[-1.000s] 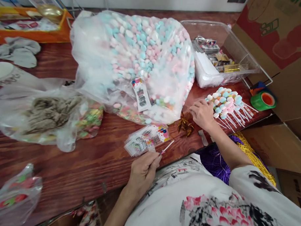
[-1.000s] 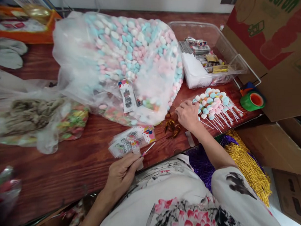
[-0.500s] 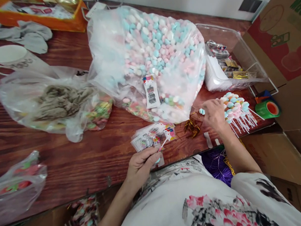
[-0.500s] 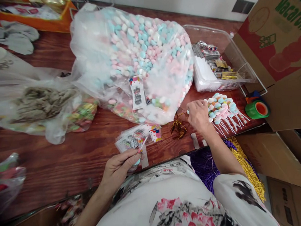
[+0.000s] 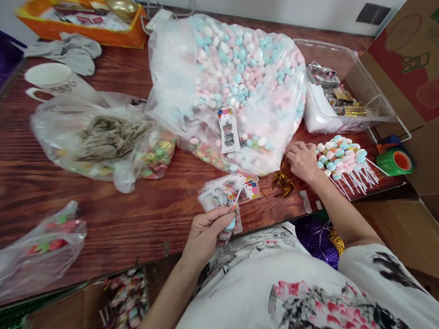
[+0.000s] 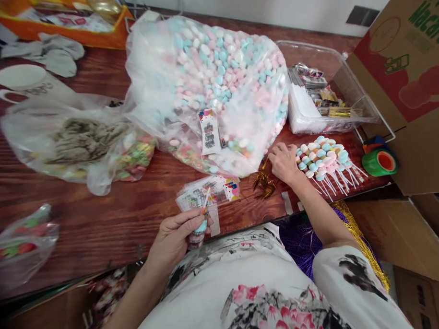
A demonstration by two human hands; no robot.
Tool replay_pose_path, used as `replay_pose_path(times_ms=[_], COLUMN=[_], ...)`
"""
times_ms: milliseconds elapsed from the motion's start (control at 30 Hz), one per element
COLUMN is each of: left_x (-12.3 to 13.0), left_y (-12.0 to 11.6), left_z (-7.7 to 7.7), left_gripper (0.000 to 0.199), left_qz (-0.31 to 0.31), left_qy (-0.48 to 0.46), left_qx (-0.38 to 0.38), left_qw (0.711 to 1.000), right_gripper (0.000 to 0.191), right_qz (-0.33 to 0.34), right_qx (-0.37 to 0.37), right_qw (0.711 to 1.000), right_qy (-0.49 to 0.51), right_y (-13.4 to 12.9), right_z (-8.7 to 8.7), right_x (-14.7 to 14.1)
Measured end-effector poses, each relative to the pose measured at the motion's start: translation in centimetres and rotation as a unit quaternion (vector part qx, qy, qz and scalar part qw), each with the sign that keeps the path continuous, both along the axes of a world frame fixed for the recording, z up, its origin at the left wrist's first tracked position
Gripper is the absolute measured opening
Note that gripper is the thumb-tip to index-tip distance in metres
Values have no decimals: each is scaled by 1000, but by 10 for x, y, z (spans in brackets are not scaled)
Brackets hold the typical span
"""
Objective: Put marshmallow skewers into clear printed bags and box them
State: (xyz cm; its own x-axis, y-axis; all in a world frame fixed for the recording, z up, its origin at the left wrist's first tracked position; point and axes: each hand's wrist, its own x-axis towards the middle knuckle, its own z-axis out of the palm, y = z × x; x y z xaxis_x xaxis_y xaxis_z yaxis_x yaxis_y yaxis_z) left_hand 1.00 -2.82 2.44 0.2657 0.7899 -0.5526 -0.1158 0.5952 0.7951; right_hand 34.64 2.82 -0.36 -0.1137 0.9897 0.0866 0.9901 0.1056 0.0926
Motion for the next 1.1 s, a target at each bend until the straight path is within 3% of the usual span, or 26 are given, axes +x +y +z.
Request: replay_pose_path(times_ms=[100,200,367,533,733,800,867,1000,1100], left_x=[1,5,13,27,42,44,40,19,4], left_y=[-4,-8,-8,-3,0,1,3,5,6], left_z=[2,3,10,24,30,27,22,10,2], left_gripper=[34,34,35,34,33,32,32,32,31], left_qz=[4,-9,-19,-34,-38,-28,-11,40,90], left_qy=[-4,-7,-26,-61,-103,-111,-117,-102,-75], left_qx=[-4,-3,-30,-44,-34,-26,-22,-36,-45], left_qw=[1000,1000,999,997,993,993,993,993,992], right_gripper=[20,19,15,12,10,12,14,13,9], right_qz=[21,-6,-29,39,92,125,136,87,80], right_qx=[4,50,179,210,170,138,146,220,202], right_qw=[1000,999,967,892,764,777,816,886,935], right_qy=[-8,20,178,398,616,601,542,399,279], right_y=[3,-2,-27,-52,-64,-64,-62,-58,-66], right_z=[1,7,23,35,30,28,26,22,15], right_x=[-1,3,7,-19,-74,-88,-92,-70,-59])
